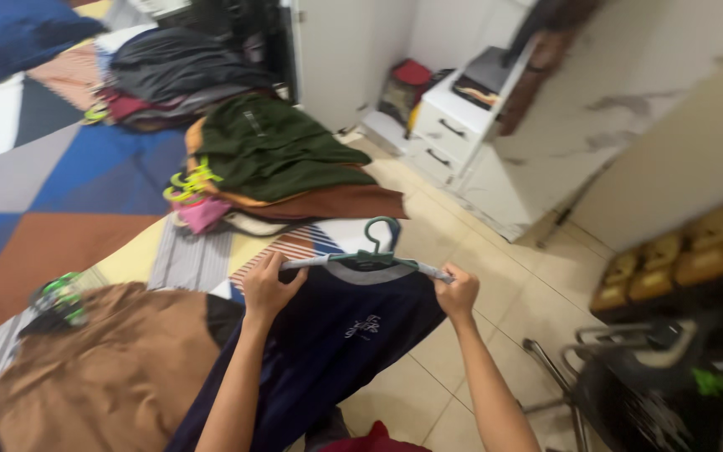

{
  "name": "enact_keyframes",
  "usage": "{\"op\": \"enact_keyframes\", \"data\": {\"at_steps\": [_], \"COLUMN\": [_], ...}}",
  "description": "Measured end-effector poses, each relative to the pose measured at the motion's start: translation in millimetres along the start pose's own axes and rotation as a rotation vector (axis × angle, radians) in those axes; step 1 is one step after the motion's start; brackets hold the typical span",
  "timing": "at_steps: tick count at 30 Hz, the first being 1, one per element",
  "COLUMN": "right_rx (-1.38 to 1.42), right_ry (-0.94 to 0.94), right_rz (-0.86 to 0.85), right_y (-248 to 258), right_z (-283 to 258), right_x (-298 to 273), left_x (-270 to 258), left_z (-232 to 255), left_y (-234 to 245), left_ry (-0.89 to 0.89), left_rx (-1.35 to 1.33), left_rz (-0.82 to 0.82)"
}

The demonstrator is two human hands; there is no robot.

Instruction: The person picks up several garments including a shirt, jacket, and hoodie from a bed and hangs them one by one on a rail inside a closet using hangers.

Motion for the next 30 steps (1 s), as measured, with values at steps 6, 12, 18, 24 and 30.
{"op": "enact_keyframes", "data": {"at_steps": [6,12,18,24,30], "right_rx": [-0.102,-0.239,-0.258,-0.231,-0.103], "right_ry": [0.016,-0.354,-0.324,-0.402,-0.506], "right_rz": [0.229,0.333,0.414,0.414,0.420], "right_y": [122.9,177.2,151.3,63.2,-5.6], "right_z": [46.9,110.6,132.3,141.7,144.6], "right_x": [29.0,38.1,69.8,136.2,208.9], "left_x": [12.8,31.8,39.6,77.8,144.6], "left_z": [93.7,175.8,197.9,164.3,121.2], "left_y": [-99.6,-185.2,-289.8,-384.0,-446.4], "left_ry": [-0.039,-0.155,-0.096,-0.057,-0.021], "left_rx": [-0.138,-0.213,-0.315,-0.341,-0.331], "left_rz": [-0.144,-0.196,-0.363,-0.377,-0.378]}}
Point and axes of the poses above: each hand's wrist, its own x-axis towards the middle knuckle, its own y-axis out of the back of the hand, z = x × y, the point moved 9 cm from there along x, towards the middle knuckle, and after that the axes turned 13 degrees about z, right-handed, at the moved point
